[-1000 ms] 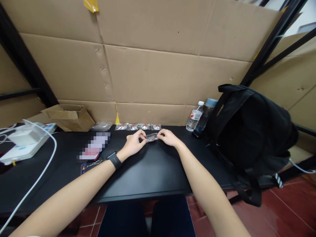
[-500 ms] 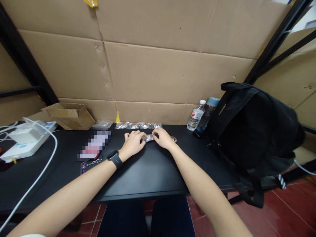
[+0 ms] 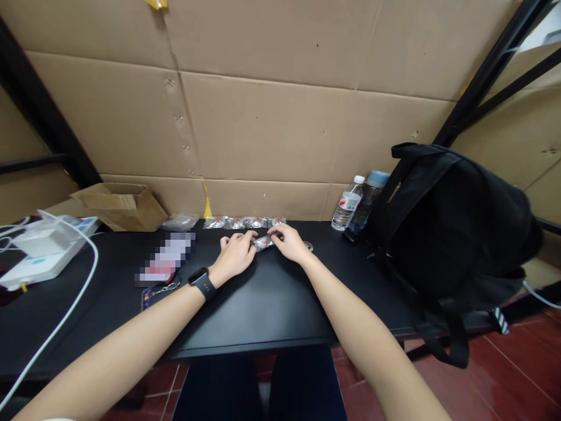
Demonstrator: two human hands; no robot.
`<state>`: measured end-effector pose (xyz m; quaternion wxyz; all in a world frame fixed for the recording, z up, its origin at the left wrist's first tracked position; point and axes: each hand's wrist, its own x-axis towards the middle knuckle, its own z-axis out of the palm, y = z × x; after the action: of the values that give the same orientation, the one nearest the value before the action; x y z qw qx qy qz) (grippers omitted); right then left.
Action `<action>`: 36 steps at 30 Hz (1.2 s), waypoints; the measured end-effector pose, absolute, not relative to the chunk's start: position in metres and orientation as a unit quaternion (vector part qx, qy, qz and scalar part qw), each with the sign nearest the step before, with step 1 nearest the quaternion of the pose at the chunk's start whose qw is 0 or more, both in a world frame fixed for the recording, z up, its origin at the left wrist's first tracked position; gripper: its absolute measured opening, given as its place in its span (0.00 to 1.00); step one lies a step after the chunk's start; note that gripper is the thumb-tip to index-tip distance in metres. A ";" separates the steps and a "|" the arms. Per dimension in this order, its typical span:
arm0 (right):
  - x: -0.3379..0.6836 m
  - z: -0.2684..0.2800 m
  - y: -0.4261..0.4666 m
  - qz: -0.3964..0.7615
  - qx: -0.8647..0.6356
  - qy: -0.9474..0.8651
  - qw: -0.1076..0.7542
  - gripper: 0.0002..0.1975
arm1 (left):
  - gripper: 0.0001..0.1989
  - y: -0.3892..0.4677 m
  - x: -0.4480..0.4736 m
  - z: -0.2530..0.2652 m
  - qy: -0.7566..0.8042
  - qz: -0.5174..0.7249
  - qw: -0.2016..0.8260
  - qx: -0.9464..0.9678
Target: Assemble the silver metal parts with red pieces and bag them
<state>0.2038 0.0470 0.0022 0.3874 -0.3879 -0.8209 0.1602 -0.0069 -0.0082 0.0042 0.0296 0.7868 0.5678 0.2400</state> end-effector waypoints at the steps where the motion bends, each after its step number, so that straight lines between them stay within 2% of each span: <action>1: 0.204 0.003 0.047 0.162 -0.385 -0.822 0.387 0.12 | 0.20 -0.008 -0.007 0.005 0.568 0.243 0.029 0.786; 6: 0.201 0.003 0.044 0.135 -0.387 -0.848 0.336 0.12 | 0.22 -0.011 -0.008 0.009 0.535 0.259 -0.010 0.804; 10: 0.202 0.002 0.039 0.137 -0.386 -0.873 0.265 0.13 | 0.17 -0.013 -0.008 0.011 0.515 0.225 -0.007 0.827; 14: 0.203 0.003 0.034 0.127 -0.416 -0.874 0.216 0.21 | 0.15 -0.015 -0.007 0.011 0.510 0.211 0.008 0.834; 16: 0.202 0.003 0.032 0.111 -0.424 -0.874 0.210 0.21 | 0.17 -0.016 -0.006 0.010 0.512 0.210 0.008 0.833; 20: 0.197 0.006 0.030 0.088 -0.437 -0.864 0.234 0.12 | 0.16 -0.014 -0.006 0.010 0.522 0.214 0.009 0.825; 23: 0.196 0.012 0.029 0.117 -0.439 -0.851 0.263 0.09 | 0.13 -0.010 -0.009 0.011 0.546 0.245 0.042 0.800; 27: 0.200 0.016 0.031 0.231 -0.422 -0.817 0.319 0.13 | 0.12 -0.002 -0.015 0.014 0.575 0.289 0.143 0.752; 31: 0.203 0.013 0.036 0.388 -0.353 -0.766 0.370 0.27 | 0.12 0.006 -0.021 0.012 0.578 0.352 0.192 0.711; 36: 0.204 0.015 0.037 0.431 -0.350 -0.730 0.398 0.22 | 0.15 0.012 -0.024 0.008 0.558 0.374 0.254 0.696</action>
<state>0.2042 0.0373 0.0147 0.3985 -0.3503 -0.7299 0.4310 -0.0237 0.0124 0.0078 0.2543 0.6959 0.5580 0.3737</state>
